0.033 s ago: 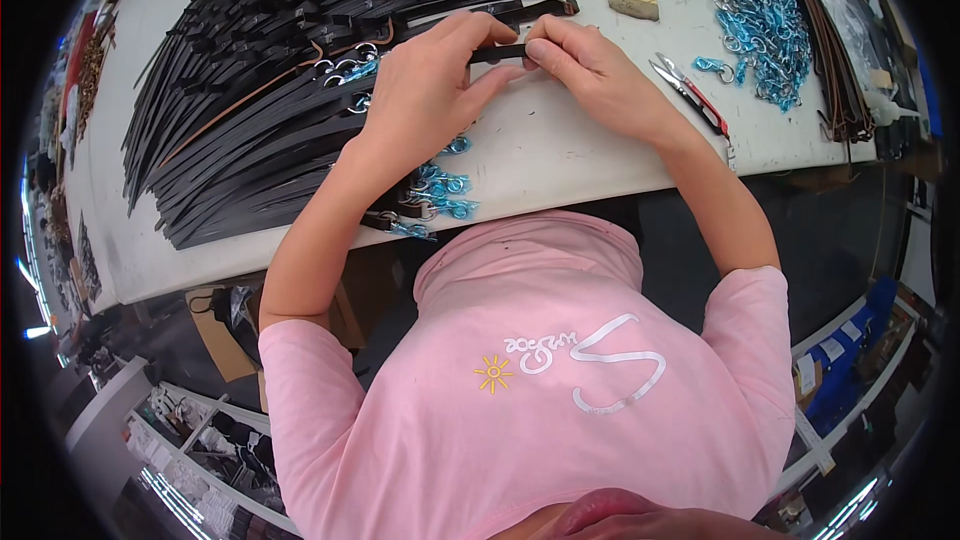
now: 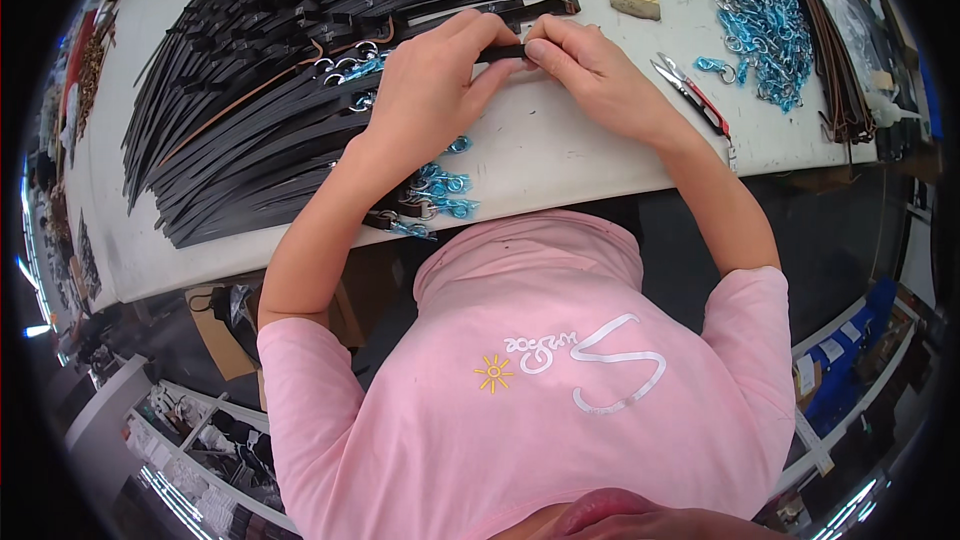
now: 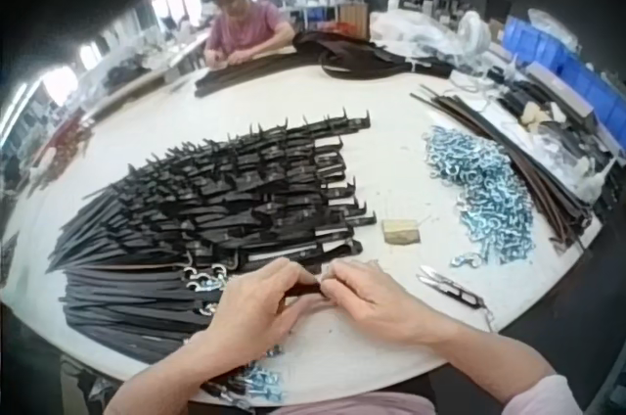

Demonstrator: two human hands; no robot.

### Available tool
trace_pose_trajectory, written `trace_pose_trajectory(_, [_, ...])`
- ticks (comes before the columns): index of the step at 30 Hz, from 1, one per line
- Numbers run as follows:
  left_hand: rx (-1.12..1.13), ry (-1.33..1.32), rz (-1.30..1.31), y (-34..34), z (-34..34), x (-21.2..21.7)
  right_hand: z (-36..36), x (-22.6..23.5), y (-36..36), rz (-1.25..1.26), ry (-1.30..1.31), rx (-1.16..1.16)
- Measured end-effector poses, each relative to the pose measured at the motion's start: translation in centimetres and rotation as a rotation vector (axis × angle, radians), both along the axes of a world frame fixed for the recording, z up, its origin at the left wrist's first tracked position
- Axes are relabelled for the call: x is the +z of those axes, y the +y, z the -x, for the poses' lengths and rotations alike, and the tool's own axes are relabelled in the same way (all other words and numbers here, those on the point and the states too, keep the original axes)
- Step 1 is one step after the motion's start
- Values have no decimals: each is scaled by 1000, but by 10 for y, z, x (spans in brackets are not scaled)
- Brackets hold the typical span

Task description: The person assembles keychains by attaching light blue metal clasps to the ends of black leather straps. They repeatedly pick up a strap, thread the clasp through the leather loop, and secure it, placing the finished items on the table.

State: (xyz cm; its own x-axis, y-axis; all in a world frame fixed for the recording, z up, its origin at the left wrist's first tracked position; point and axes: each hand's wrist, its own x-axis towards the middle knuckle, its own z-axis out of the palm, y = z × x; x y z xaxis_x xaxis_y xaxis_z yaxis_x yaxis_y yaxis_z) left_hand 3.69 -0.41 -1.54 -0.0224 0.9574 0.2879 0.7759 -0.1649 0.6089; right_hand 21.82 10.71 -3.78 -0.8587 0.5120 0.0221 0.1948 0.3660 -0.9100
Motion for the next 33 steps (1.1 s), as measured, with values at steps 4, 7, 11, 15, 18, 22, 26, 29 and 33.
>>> trace_pose_trajectory(4, [-6, -32, -7, 3, -2, -3, 2, -1, 1, -9, 30, 6])
trace_pose_trajectory(7, [10, -14, -36, 2, -4, -2, 5, -4, 0, -22, 35, 1])
trace_pose_trajectory(11, [21, -58, -3, 3, 0, 1, 4, 1, 1, 211, 28, 1])
trace_pose_trajectory(15, [35, -117, -38, 1, 1, 1, 0, 9, 7, 313, 23, 35])
trace_pose_trajectory(18, [21, -92, -20, 0, 1, 4, 2, 14, 7, 339, -37, 53])
trace_pose_trajectory(22, [-3, -129, -9, 1, 1, 7, 9, 4, 1, 297, 92, 42])
trace_pose_trajectory(26, [-3, -237, -62, 2, 0, 4, 10, 6, -7, 244, 243, -19])
trace_pose_trajectory(29, [-27, -244, -42, 3, 3, 2, 10, 5, -11, 272, 237, -60])
trace_pose_trajectory(33, [-1, -270, -9, 2, 4, 3, 7, 9, 3, 432, 95, 23])
